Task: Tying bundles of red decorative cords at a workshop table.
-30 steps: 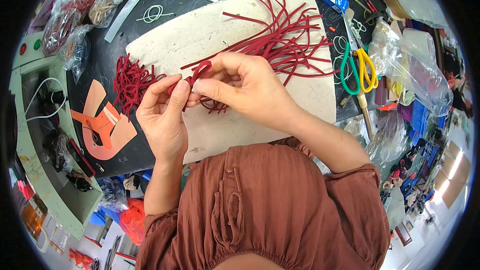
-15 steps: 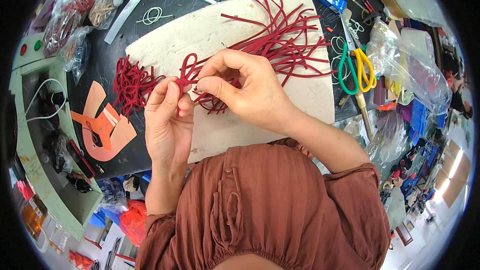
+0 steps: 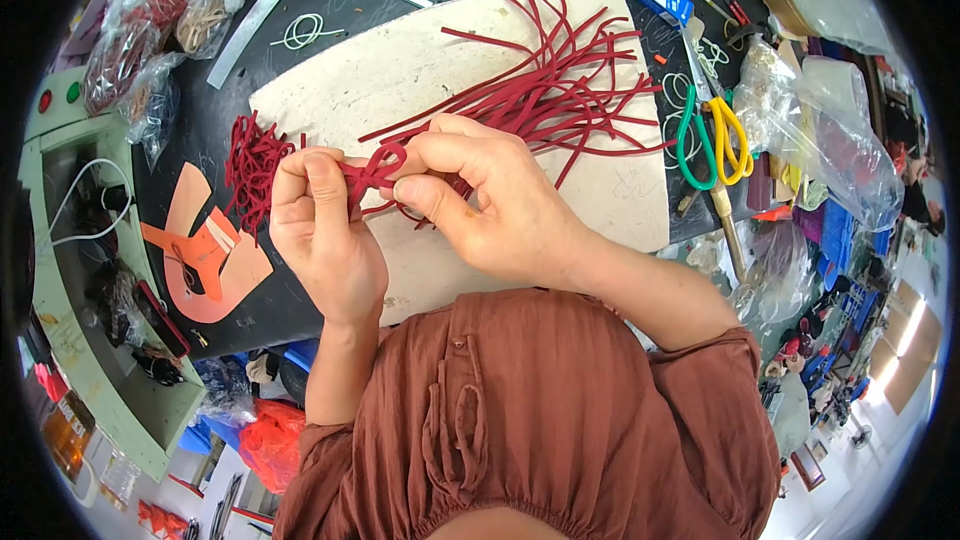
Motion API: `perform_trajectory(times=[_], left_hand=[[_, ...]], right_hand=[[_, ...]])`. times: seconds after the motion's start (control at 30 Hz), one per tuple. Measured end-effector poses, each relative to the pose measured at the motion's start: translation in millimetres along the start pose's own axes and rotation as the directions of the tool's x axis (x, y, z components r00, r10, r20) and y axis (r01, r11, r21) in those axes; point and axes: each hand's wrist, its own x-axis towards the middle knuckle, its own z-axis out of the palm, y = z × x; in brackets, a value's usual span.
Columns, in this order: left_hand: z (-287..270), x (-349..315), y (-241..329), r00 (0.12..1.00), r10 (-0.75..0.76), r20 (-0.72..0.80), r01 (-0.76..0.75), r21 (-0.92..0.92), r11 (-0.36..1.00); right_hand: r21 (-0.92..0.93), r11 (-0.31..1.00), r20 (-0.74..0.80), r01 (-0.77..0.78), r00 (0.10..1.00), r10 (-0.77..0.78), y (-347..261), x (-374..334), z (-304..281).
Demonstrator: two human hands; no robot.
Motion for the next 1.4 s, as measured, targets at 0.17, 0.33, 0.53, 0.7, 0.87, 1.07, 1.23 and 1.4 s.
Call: perform_trajectory(times=[0.17, 0.33, 0.53, 0.7, 0.87, 1.07, 1.23, 1.4], left_hand=[[1.6, 8.7, -0.2, 0.993, 0.098, -0.066, -0.099, -0.004, 0.995], [3.7, 12.8, 1.0, 0.998, 0.039, -0.055, -0.039, -0.014, 0.999], [3.0, 14.3, 18.2, 0.935, -0.35, 0.059, 0.355, -0.209, 0.911], [-13.6, 15.4, 21.0, 0.91, -0.363, 0.199, 0.355, 0.073, 0.932], [-12.5, 10.4, 20.0, 0.885, -0.406, 0.23, 0.392, 0.104, 0.914], [-14.9, 19.5, 36.9, 0.712, -0.536, 0.454, 0.386, 0.385, 0.838], [-20.1, 20.8, 47.7, 0.497, -0.674, 0.547, 0.643, 0.29, 0.709], [-24.9, 20.2, 41.9, 0.489, -0.568, 0.662, 0.557, 0.265, 0.787]], right_hand=[[-0.017, 1.0, -0.045, 0.021, 0.999, -0.021, -4.3, -7.5, 6.0], [-0.056, 0.994, -0.09, 0.093, 0.991, -0.097, 8.8, -5.5, 0.5], [0.264, 0.948, 0.011, -0.179, 0.983, 0.183, -0.1, 12.2, -20.9], [0.467, 0.834, 0.079, -0.294, 0.953, 0.292, 1.1, 13.8, -23.0], [0.188, 0.963, 0.013, -0.193, 0.981, 0.194, -2.3, 9.9, -18.6], [-0.155, 0.985, 0.017, 0.081, 0.997, -0.08, -5.7, 2.6, -12.5], [0.443, 0.786, 0.374, -0.432, 0.886, 0.276, -16.1, -2.4, -11.1], [0.551, 0.641, 0.455, -0.535, 0.836, 0.307, -12.4, -7.4, -9.4]])
